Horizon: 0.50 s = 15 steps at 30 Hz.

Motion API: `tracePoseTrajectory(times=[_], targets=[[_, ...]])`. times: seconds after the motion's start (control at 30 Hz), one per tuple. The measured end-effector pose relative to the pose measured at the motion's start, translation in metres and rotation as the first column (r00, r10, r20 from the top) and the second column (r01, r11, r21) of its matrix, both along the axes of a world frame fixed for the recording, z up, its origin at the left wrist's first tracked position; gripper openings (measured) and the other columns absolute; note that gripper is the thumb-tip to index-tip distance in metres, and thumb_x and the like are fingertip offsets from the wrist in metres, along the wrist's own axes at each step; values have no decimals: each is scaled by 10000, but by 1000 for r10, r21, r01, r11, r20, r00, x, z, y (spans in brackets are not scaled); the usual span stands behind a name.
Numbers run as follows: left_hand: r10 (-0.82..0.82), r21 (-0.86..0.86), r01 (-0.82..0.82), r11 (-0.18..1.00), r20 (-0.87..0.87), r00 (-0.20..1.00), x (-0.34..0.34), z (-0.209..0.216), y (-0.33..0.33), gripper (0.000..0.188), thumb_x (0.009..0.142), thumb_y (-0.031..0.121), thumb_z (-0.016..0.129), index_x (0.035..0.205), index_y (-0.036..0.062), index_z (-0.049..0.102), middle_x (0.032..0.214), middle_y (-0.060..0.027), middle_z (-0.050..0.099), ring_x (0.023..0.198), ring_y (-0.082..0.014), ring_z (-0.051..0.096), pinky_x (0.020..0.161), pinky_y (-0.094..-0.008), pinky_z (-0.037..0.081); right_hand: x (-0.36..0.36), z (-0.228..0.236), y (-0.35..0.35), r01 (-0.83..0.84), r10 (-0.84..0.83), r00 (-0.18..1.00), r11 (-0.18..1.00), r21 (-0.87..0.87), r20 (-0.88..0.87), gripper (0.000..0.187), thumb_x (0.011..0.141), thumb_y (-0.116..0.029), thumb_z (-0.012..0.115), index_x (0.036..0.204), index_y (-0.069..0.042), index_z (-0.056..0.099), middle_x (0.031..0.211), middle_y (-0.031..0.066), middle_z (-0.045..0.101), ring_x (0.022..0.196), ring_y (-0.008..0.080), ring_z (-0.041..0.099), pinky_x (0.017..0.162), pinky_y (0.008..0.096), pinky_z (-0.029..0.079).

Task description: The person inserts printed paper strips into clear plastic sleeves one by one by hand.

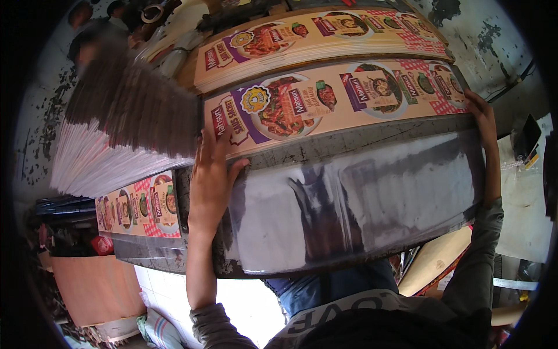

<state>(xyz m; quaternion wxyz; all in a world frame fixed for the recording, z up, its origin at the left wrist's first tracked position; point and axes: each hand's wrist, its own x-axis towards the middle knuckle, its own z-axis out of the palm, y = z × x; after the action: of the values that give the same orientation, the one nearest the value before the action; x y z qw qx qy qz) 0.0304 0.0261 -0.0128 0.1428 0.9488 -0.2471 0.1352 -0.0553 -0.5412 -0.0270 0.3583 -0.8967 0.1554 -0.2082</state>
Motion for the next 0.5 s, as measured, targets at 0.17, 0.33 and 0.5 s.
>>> tracePoseTrajectory(times=[0.17, 0.33, 0.5], targets=[[70, 238, -124, 963, 223, 972, -4, 1, -3, 488, 806, 244, 634, 1255, 113, 494, 1277, -185, 468, 1214, -414, 404, 964, -440, 400, 5, -8, -6, -33, 32, 998, 999, -19, -50, 385, 836, -155, 571, 1186, 6, 565, 1177, 124, 595, 1131, 175, 515, 953, 286, 369], [71, 141, -98, 985, 183, 980, -1, -2, -5, 397, 825, 224, 615, 1202, 129, 535, 1224, -76, 540, 1096, -297, 543, 855, -387, 495, 15, -4, 6, -61, 10, 996, 814, -578, -91, 319, 854, -143, 582, 1137, 4, 560, 1143, 174, 557, 1071, 299, 549, 911, 325, 419], [37, 42, -45, 998, 168, 985, 3, -2, 1, 386, 813, 196, 639, 1176, 104, 544, 1168, -101, 565, 1014, -303, 577, 801, -388, 507, 64, 27, 71, -210, 265, 963, 641, -738, -44, 345, 866, -162, 575, 1173, -13, 528, 1297, 186, 407, 1160, 342, 457, 946, 407, 393]])
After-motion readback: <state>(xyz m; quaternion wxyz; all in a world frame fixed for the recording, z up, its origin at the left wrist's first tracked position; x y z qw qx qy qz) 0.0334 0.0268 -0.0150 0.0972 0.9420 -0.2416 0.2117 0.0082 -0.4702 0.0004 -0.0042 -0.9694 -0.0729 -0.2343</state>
